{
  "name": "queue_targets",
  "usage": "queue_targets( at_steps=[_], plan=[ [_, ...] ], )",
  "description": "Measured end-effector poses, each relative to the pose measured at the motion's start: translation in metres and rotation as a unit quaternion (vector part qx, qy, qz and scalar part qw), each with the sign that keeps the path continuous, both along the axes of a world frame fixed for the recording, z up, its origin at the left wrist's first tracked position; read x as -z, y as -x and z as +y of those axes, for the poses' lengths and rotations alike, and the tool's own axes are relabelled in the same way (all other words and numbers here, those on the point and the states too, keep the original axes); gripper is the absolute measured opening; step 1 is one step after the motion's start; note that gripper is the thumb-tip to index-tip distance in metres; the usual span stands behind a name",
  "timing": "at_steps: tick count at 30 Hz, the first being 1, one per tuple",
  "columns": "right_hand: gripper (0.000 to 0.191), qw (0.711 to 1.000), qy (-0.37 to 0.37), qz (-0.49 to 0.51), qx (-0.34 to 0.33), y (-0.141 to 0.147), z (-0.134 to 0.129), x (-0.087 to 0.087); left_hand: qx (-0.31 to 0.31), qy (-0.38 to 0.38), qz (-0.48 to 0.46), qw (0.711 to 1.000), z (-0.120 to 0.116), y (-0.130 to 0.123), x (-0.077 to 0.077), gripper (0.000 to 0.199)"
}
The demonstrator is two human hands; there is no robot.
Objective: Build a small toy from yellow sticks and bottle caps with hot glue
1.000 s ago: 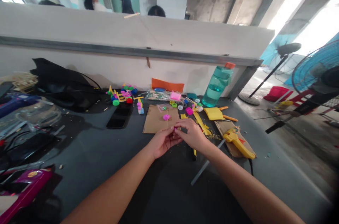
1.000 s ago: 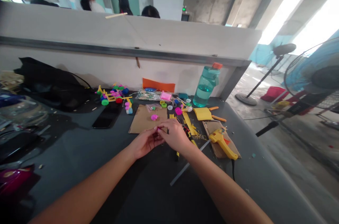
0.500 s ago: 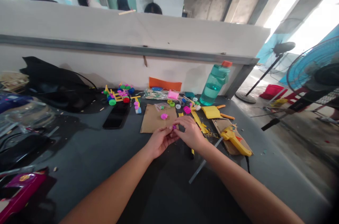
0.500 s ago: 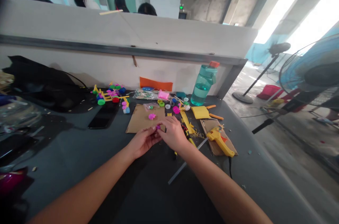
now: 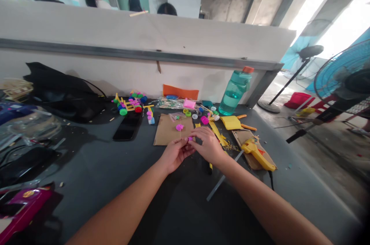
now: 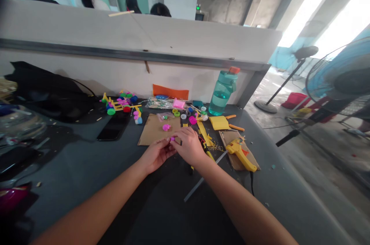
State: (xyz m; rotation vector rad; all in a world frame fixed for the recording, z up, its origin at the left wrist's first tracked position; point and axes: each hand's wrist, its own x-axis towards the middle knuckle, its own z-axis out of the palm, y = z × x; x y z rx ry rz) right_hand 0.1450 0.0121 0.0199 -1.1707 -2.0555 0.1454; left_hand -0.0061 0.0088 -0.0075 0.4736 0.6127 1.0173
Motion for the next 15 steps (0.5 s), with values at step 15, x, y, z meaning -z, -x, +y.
queue_targets(
  at_steps=[15],
  plan=[
    [0.013, 1.000, -0.012, -0.008, -0.015, 0.0019, -0.0030, -0.0006, -0.012, -0.007, -0.003, 1.000, -0.0008, -0.0023, 0.0014, 0.008]
  ],
)
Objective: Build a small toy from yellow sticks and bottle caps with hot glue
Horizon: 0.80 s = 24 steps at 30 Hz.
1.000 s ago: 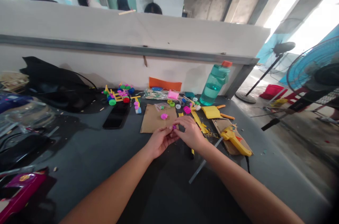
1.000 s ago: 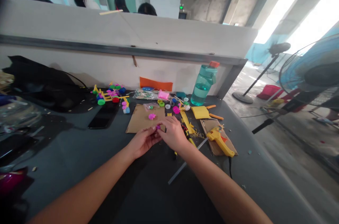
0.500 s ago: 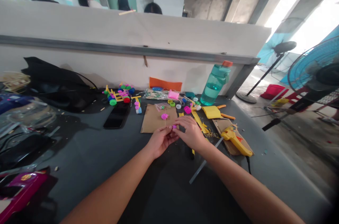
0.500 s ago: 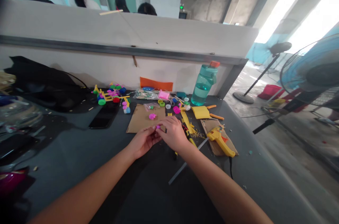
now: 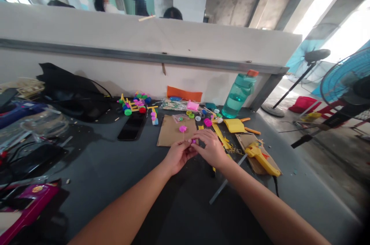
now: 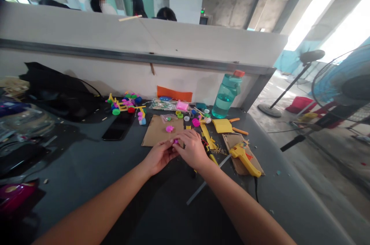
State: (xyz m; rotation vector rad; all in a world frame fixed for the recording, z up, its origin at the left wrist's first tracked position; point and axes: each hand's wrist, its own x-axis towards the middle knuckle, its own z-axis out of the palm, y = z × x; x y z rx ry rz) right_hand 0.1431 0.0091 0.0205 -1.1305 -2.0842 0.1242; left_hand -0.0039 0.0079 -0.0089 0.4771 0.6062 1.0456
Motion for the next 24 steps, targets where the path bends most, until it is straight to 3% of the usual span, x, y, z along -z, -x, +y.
queue_targets(
  at_steps=[24],
  plan=[
    [0.014, 1.000, 0.000, -0.012, 0.007, -0.0008, 0.0000, -0.0001, -0.035, -0.064, 0.058, 0.996, 0.0024, -0.0012, 0.0016, 0.020]
  ],
)
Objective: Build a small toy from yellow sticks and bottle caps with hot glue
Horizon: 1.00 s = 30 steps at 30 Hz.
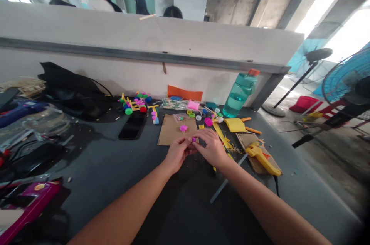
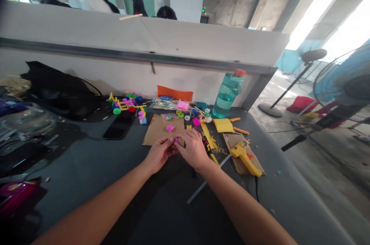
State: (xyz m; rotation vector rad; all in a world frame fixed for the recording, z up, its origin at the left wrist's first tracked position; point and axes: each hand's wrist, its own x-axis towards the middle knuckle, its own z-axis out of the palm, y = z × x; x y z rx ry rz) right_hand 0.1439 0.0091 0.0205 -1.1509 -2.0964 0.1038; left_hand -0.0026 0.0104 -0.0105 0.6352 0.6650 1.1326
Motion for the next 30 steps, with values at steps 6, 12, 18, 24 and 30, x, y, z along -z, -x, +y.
queue_targets(
  at_steps=[6, 12, 18, 24, 30],
  plan=[
    [0.017, 1.000, 0.009, -0.005, -0.004, 0.0012, -0.0013, -0.0007, -0.010, -0.001, 0.003, 1.000, -0.0003, -0.0006, 0.0021, 0.020],
    [0.015, 1.000, 0.007, 0.001, -0.006, 0.0013, -0.0017, -0.0013, 0.000, -0.002, -0.002, 1.000, -0.0011, -0.0009, 0.0003, 0.021],
    [0.017, 1.000, 0.016, -0.009, -0.004, 0.0023, -0.0033, -0.0027, 0.001, -0.004, 0.005, 1.000, -0.0006, -0.0011, 0.0020, 0.019],
    [0.013, 1.000, 0.001, -0.006, -0.009, 0.0013, -0.0017, -0.0003, 0.007, -0.011, 0.004, 1.000, -0.0005, -0.0012, 0.0031, 0.022],
    [0.012, 1.000, -0.023, 0.008, -0.010, -0.0007, 0.0005, 0.0036, 0.032, -0.009, 0.002, 0.999, -0.0016, 0.0000, -0.0003, 0.025]
  ],
)
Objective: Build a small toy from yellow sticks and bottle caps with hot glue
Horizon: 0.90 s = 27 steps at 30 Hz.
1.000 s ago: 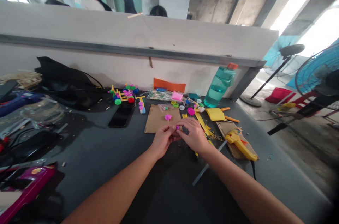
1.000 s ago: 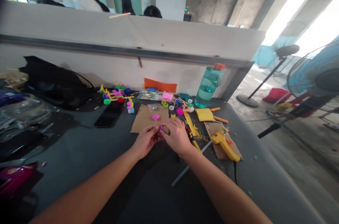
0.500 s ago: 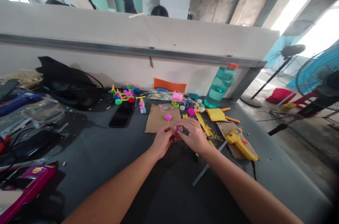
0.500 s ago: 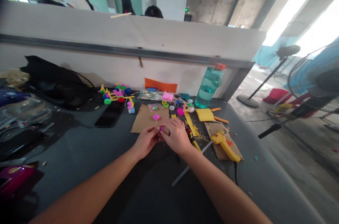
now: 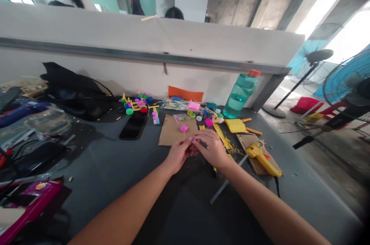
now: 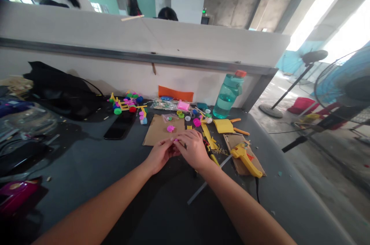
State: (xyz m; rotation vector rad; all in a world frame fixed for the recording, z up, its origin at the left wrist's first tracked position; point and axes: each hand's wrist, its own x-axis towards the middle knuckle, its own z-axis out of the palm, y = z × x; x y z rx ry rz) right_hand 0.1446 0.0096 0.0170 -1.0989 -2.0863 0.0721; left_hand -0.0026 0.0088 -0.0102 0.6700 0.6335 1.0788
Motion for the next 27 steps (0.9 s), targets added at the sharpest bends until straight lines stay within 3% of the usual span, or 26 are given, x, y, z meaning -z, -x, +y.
queue_targets(
  at_steps=[27],
  plan=[
    [0.010, 1.000, 0.003, 0.018, -0.004, 0.0000, 0.0023, 0.0020, -0.015, 0.005, 0.012, 1.000, 0.0000, 0.0001, -0.0016, 0.023]
  ],
)
